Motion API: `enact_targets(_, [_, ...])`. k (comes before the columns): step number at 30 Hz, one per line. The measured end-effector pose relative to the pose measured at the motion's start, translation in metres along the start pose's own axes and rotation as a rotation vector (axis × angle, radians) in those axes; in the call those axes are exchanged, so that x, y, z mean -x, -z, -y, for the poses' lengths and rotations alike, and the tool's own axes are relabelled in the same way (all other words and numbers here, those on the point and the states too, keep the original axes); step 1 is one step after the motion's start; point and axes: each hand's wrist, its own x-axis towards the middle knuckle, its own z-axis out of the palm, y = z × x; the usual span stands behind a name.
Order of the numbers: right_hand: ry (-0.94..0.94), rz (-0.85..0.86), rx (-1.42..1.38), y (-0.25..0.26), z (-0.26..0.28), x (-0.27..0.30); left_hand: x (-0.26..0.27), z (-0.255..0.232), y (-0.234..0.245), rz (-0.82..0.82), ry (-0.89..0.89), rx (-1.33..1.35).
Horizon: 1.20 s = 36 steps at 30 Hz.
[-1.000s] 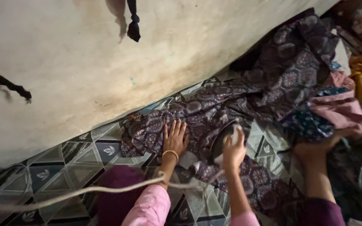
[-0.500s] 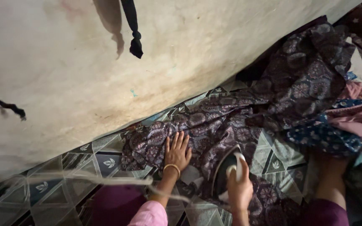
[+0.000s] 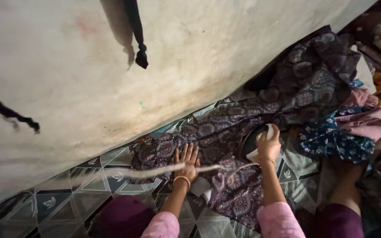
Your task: The person irons a patterned piece of fabric laid out on the floor. They repeatedly smooth the fabric with their hands and move the iron back and forth across its surface to remove wrinkles.
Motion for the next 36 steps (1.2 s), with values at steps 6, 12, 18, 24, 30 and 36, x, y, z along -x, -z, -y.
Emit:
enact_targets(6, [0.029,0.183,0.054,0.038,-0.004,0.098,0.002,-0.01,0.016,-0.003,0.035,-0.024])
enact_targets(12, [-0.026,0.274,0.012,0.086,0.003,0.211,-0.062,0.009,0.055,0.196,0.323,0.191])
enact_targets(18, [-0.102,0.387,-0.016,0.125,0.009,0.25,-0.103,0.041,0.038,0.011,0.19,-0.037])
enact_targets(24, [-0.193,0.425,-0.236,0.132,0.022,0.239,-0.127,0.105,0.062,-0.139,0.328,0.041])
enact_targets(30, [-0.151,0.46,-0.124,0.105,0.045,0.234,-0.09,0.096,0.073,-0.073,0.228,-0.081])
enact_targets(36, [0.058,0.412,-0.005,0.08,0.054,0.226,-0.043,0.028,0.082,0.03,0.069,-0.113])
